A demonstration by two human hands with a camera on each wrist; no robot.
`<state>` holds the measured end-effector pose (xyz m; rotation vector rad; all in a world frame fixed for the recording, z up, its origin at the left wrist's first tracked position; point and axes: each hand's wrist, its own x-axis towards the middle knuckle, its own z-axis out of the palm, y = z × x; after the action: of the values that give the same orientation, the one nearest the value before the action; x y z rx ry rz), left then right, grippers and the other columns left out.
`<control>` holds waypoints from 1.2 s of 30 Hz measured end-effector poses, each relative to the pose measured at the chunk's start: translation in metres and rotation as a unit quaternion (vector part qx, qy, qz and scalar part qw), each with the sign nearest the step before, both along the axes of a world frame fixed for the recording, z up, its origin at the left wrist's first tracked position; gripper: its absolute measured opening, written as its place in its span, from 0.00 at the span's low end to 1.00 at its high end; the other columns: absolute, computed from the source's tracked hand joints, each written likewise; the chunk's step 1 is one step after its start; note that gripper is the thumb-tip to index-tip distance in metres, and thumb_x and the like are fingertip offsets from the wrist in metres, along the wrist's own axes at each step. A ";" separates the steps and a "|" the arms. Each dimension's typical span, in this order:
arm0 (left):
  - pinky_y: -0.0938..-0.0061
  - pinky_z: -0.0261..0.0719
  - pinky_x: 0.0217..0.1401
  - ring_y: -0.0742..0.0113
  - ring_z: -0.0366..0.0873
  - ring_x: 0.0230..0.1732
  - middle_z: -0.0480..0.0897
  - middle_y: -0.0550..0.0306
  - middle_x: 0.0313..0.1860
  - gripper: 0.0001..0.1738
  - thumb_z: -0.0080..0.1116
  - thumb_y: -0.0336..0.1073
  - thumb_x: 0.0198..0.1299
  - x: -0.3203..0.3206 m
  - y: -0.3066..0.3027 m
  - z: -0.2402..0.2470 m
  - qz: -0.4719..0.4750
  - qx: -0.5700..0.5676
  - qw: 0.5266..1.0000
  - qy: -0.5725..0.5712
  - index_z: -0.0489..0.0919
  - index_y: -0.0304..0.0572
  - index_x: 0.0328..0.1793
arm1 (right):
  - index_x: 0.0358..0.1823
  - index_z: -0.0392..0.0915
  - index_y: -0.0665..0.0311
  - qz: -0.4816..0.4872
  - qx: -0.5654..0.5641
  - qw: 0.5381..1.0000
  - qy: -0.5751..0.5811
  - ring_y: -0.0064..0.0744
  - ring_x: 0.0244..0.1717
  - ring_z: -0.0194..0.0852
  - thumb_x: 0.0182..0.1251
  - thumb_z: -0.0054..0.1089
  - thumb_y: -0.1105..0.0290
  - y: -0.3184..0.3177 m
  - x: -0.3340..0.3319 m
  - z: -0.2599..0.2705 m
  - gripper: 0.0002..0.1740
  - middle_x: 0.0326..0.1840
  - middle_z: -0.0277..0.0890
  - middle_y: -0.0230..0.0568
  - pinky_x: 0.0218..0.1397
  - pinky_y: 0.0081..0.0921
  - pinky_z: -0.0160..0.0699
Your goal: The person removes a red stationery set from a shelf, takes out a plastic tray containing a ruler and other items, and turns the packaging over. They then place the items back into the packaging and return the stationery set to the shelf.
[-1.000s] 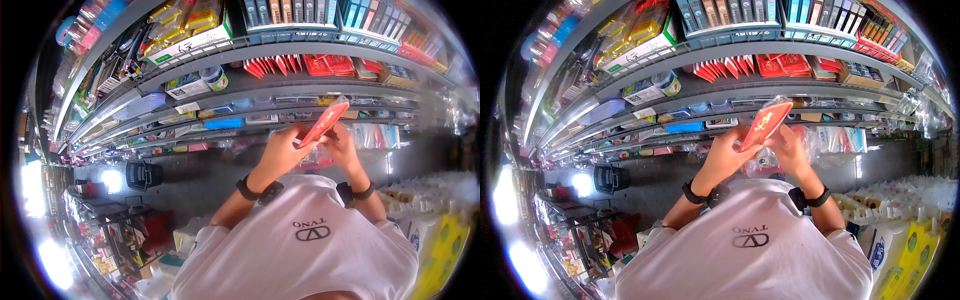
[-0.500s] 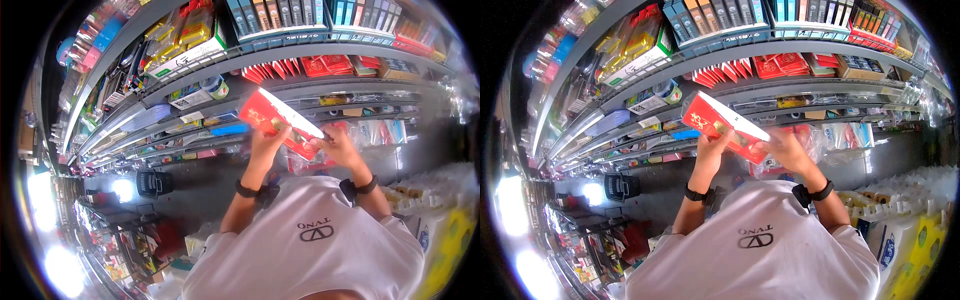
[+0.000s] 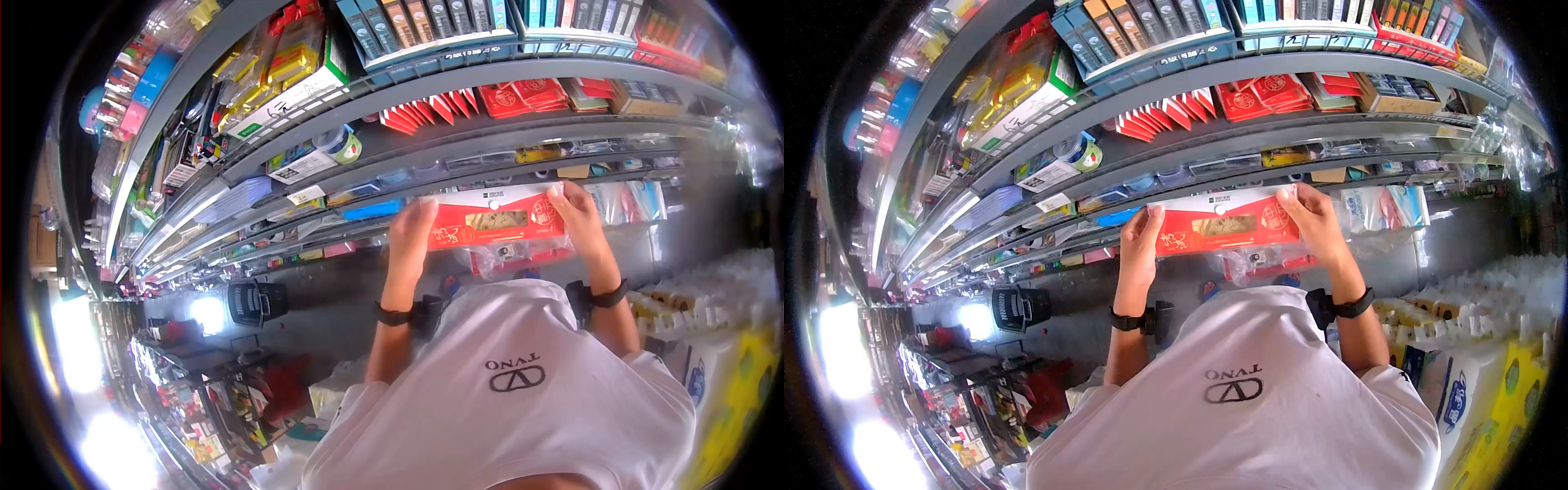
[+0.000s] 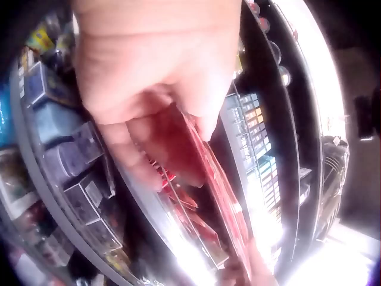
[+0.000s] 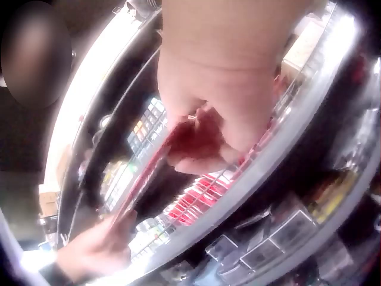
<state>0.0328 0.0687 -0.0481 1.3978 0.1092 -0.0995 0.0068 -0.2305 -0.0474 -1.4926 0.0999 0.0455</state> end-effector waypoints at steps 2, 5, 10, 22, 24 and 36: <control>0.79 0.73 0.47 0.82 0.74 0.42 0.81 0.68 0.40 0.13 0.64 0.41 0.70 0.002 0.000 -0.006 -0.019 0.009 1.000 -0.010 0.84 0.38 0.49 | 0.39 0.80 0.67 -0.016 0.028 0.999 0.020 0.12 0.35 0.72 0.76 0.61 0.60 0.001 -0.002 0.011 0.15 0.34 0.80 0.28 0.39 0.17 0.70; 0.80 0.72 0.46 0.83 0.74 0.42 0.81 0.68 0.40 0.13 0.63 0.41 0.71 0.004 0.000 -0.016 -0.041 0.005 0.999 -0.022 0.84 0.38 0.48 | 0.38 0.81 0.67 -0.027 0.091 0.995 0.030 0.12 0.34 0.72 0.76 0.62 0.61 0.000 -0.001 0.010 0.15 0.34 0.80 0.27 0.39 0.17 0.70; 0.81 0.73 0.47 0.83 0.75 0.43 0.82 0.67 0.41 0.12 0.61 0.40 0.71 0.008 -0.004 -0.013 -0.061 -0.016 0.998 -0.014 0.83 0.38 0.49 | 0.34 0.78 0.63 -0.056 0.107 0.992 0.031 0.12 0.33 0.67 0.76 0.61 0.60 0.003 -0.002 0.014 0.15 0.31 0.75 0.24 0.39 0.18 0.66; 0.54 0.61 0.79 0.44 0.62 0.78 0.67 0.37 0.76 0.50 0.74 0.39 0.55 0.003 -0.036 0.028 -0.136 0.459 0.814 -0.331 0.59 0.41 0.81 | 0.34 0.77 0.65 -0.025 -0.017 0.999 0.037 0.12 0.34 0.71 0.77 0.59 0.55 0.009 0.002 0.004 0.19 0.30 0.74 0.24 0.37 0.15 0.69; 0.52 0.60 0.79 0.42 0.61 0.79 0.67 0.39 0.76 0.54 0.74 0.39 0.54 -0.006 -0.050 0.031 -0.199 0.481 0.793 -0.315 0.54 0.41 0.84 | 0.34 0.76 0.65 0.010 -0.095 0.995 0.032 0.12 0.34 0.70 0.78 0.58 0.55 0.011 0.002 0.013 0.20 0.30 0.72 0.24 0.36 0.16 0.70; 0.57 0.73 0.74 0.56 0.66 0.77 0.63 0.47 0.81 0.37 0.50 0.28 0.74 0.020 -0.029 -0.012 -0.199 -0.173 0.965 0.005 0.50 0.43 0.85 | 0.62 0.75 0.73 0.055 -0.095 0.994 -0.026 0.26 0.46 0.83 0.75 0.62 0.56 0.021 0.009 -0.016 0.27 0.47 0.83 0.40 0.46 0.26 0.85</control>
<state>0.0532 0.0392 -0.0603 1.0541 -0.1761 -0.4393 0.0161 -0.2100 -0.0635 -1.6884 -0.0205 0.0887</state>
